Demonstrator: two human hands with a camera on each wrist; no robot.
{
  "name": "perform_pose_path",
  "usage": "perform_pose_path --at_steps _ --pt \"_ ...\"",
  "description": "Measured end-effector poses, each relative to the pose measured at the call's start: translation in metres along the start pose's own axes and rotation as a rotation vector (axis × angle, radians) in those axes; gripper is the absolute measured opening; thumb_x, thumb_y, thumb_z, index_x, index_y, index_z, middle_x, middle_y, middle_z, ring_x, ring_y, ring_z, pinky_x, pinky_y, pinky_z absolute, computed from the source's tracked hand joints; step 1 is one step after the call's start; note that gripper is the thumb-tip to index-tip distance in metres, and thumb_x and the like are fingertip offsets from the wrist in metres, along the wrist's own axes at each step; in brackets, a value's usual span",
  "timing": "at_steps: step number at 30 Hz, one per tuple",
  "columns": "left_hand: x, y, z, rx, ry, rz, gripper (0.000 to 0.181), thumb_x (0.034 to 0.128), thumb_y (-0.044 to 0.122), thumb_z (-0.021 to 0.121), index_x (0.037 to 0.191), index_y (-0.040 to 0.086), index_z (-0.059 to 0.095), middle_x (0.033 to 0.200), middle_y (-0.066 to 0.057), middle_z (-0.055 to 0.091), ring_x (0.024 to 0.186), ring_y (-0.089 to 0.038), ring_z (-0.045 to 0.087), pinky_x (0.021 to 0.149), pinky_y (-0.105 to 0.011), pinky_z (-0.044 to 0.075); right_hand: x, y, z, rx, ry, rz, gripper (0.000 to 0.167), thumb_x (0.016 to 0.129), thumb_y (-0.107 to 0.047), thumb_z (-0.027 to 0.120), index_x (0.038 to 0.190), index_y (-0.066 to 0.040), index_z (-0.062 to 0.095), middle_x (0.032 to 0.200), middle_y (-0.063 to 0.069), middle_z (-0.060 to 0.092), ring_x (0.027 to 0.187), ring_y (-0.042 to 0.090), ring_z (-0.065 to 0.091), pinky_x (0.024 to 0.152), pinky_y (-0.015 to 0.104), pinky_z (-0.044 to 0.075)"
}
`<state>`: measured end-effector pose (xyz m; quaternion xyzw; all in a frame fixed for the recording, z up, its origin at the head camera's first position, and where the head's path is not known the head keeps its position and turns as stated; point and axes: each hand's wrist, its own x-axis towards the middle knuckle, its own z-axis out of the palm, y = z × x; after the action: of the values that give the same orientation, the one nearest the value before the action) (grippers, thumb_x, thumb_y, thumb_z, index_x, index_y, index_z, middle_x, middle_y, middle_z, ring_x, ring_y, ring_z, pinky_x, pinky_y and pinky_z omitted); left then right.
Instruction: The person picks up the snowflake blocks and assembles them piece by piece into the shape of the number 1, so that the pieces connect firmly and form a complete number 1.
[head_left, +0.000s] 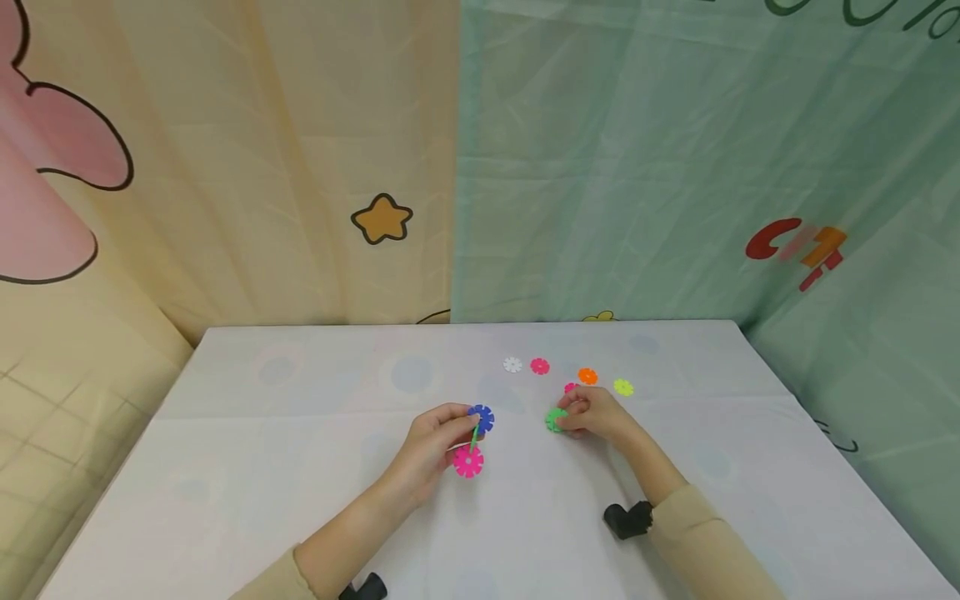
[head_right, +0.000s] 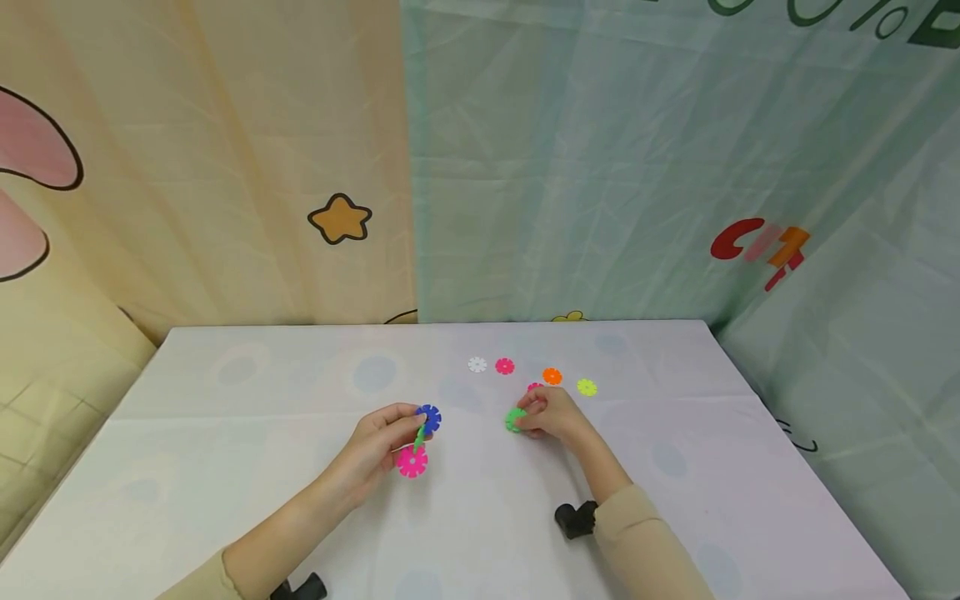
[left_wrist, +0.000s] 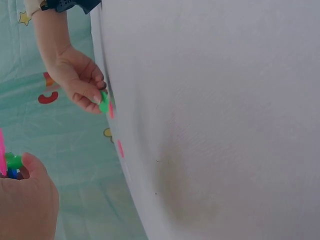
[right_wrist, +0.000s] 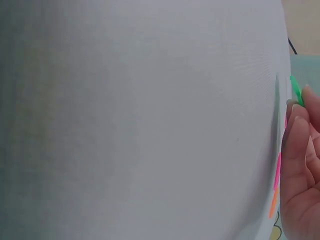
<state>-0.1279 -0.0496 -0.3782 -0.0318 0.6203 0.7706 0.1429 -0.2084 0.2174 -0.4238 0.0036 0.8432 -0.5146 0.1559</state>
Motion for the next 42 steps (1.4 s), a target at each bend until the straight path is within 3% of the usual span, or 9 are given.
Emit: perform_pose_path --at_steps 12,23,33,42 --pt "0.002 -0.003 0.000 0.017 -0.024 -0.006 0.022 0.0920 0.017 0.059 0.101 -0.004 0.060 0.087 -0.003 0.065 0.083 -0.016 0.058 0.067 -0.018 0.048 -0.009 -0.016 0.003 0.145 -0.116 -0.010 0.034 0.084 -0.008 0.069 0.110 0.008 0.054 0.062 0.000 0.052 0.064 0.016 0.058 0.069 0.027 0.054" --pt "0.001 -0.006 0.000 0.030 -0.014 0.009 0.025 0.0924 0.017 0.058 0.105 -0.005 0.060 0.086 -0.002 0.065 0.080 -0.015 0.058 0.066 -0.018 0.048 -0.015 -0.032 0.013 0.181 -0.163 -0.043 0.032 0.086 -0.008 0.066 0.112 0.005 0.054 0.074 0.004 0.065 0.067 0.016 0.061 0.071 0.028 0.054" --pt "0.002 -0.005 0.002 0.060 -0.012 0.007 0.029 0.0916 0.019 0.060 0.107 -0.006 0.060 0.087 -0.003 0.066 0.080 -0.014 0.059 0.069 -0.020 0.049 -0.020 -0.050 0.021 0.237 -0.235 -0.118 0.032 0.090 -0.005 0.059 0.118 0.010 0.052 0.076 0.004 0.065 0.069 0.014 0.061 0.074 0.027 0.054" --pt "0.000 -0.006 0.003 0.045 -0.033 0.024 0.026 0.0914 0.016 0.060 0.104 -0.006 0.060 0.083 -0.002 0.066 0.077 -0.013 0.057 0.066 -0.019 0.048 -0.028 -0.062 0.027 0.241 -0.245 -0.145 0.031 0.090 -0.003 0.059 0.117 0.012 0.052 0.075 0.003 0.065 0.070 0.015 0.062 0.077 0.032 0.054"
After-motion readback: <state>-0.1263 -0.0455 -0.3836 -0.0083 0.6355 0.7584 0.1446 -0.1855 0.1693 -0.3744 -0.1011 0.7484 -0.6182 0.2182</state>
